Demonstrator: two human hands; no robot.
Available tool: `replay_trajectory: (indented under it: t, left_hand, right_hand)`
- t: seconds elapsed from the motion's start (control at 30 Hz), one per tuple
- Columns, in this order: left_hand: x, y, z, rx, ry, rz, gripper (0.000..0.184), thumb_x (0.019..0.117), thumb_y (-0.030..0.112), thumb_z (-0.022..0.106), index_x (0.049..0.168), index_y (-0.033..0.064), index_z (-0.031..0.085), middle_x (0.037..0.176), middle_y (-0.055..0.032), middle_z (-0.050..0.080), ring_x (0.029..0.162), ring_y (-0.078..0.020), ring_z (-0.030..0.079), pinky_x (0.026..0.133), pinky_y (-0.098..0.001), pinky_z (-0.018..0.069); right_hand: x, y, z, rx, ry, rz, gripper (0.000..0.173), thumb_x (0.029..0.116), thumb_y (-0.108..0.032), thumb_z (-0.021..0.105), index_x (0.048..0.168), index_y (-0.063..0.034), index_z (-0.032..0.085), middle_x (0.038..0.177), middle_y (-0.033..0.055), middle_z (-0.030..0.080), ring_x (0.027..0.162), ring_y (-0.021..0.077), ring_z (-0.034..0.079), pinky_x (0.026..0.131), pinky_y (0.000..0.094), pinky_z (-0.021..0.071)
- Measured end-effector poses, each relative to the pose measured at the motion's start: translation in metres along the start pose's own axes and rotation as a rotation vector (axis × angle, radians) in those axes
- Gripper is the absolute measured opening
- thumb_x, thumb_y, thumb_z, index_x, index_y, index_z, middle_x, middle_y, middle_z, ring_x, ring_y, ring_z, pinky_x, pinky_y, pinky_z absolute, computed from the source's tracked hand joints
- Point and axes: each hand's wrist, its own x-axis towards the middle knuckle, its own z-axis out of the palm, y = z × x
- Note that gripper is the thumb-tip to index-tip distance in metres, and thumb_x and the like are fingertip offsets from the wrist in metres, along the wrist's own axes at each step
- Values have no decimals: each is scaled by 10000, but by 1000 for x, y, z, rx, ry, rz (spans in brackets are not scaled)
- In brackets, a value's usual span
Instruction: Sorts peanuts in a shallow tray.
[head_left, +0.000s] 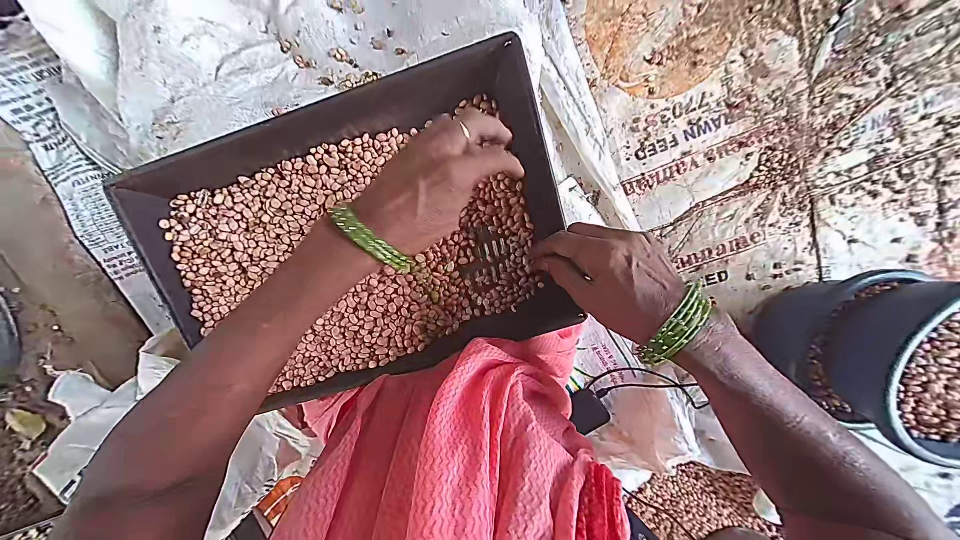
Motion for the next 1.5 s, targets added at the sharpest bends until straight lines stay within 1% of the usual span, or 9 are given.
replay_trajectory:
  t: [0.13, 0.3, 0.8, 0.97, 1.07, 1.17, 1.27, 1.4, 1.5]
  left_hand:
    - [-30, -4, -36, 120, 44, -166, 353, 1072, 150, 429, 1317, 136, 682, 1400, -143, 598, 1305, -319, 557, 1083, -474, 451]
    - [-77, 15, -1, 299, -183, -469, 346, 1059, 248, 559, 1371, 119, 639, 1279, -204, 638, 1054, -441, 672, 789, -620, 560]
    - [-111, 75, 38, -293, -214, -105, 345, 1093, 232, 443, 1282, 85, 691, 1367, -140, 650, 1239, -319, 633, 1026, -445, 512]
    - [-124, 53, 15, -86, -136, -385, 306, 1067, 250, 504, 1140, 88, 755, 1142, -107, 734, 976, -275, 733, 819, -490, 599]
    - [-111, 28, 13, 53, 26, -474, 251, 1041, 204, 555, 1080, 52, 750, 1031, -158, 701, 853, -334, 713, 696, -538, 579]
    - [-90, 11, 26, 138, 134, -391, 234, 1043, 173, 560, 1100, 33, 738, 1072, -186, 711, 949, -349, 723, 799, -496, 604]
    - [-70, -6, 43, 236, 121, -296, 207, 1019, 136, 595, 1077, 8, 746, 1079, -233, 696, 977, -397, 709, 848, -496, 592]
    - [-58, -12, 51, 321, 63, -218, 193, 1009, 108, 617, 1030, -60, 709, 1052, -257, 671, 980, -426, 694, 861, -497, 578]
    - [-59, -17, 53, 381, 91, -183, 199, 1007, 103, 601, 1001, -68, 703, 1019, -259, 676, 943, -425, 703, 831, -493, 586]
  right_hand:
    - [6, -1, 12, -114, -4, 6, 230, 1018, -170, 564, 1100, -78, 759, 910, 157, 706, 735, 370, 706, 568, 547, 540]
    - [22, -17, 23, -294, -3, 8, 196, 992, -77, 580, 1101, -34, 737, 849, 182, 678, 690, 383, 694, 518, 500, 535]
    - [86, -31, 49, -272, -28, -155, 189, 1007, -62, 584, 1123, -6, 722, 976, 223, 703, 823, 442, 711, 604, 561, 553]
    - [99, -24, 54, -264, -78, -130, 185, 1014, -73, 552, 1064, 33, 695, 977, 231, 697, 844, 441, 713, 631, 562, 559]
    - [102, -19, 36, 121, -65, -30, 229, 1009, -168, 579, 1088, -2, 717, 951, 158, 726, 806, 314, 711, 712, 521, 568]
    - [92, -7, 2, 856, -59, 35, 178, 987, -160, 482, 995, -159, 659, 811, -100, 641, 592, -30, 526, 523, 157, 446]
    - [85, 15, -19, 1230, -157, 8, 351, 1029, -266, 338, 1056, -177, 677, 984, -43, 722, 682, 17, 616, 566, 171, 505]
    - [79, 4, -22, 529, -58, 21, 254, 1053, -201, 478, 1085, -116, 716, 885, -76, 644, 670, -16, 538, 593, 162, 449]
    - [80, -6, -5, -60, -30, -90, 226, 1005, -180, 580, 1043, -46, 758, 874, 148, 646, 759, 313, 656, 637, 499, 525]
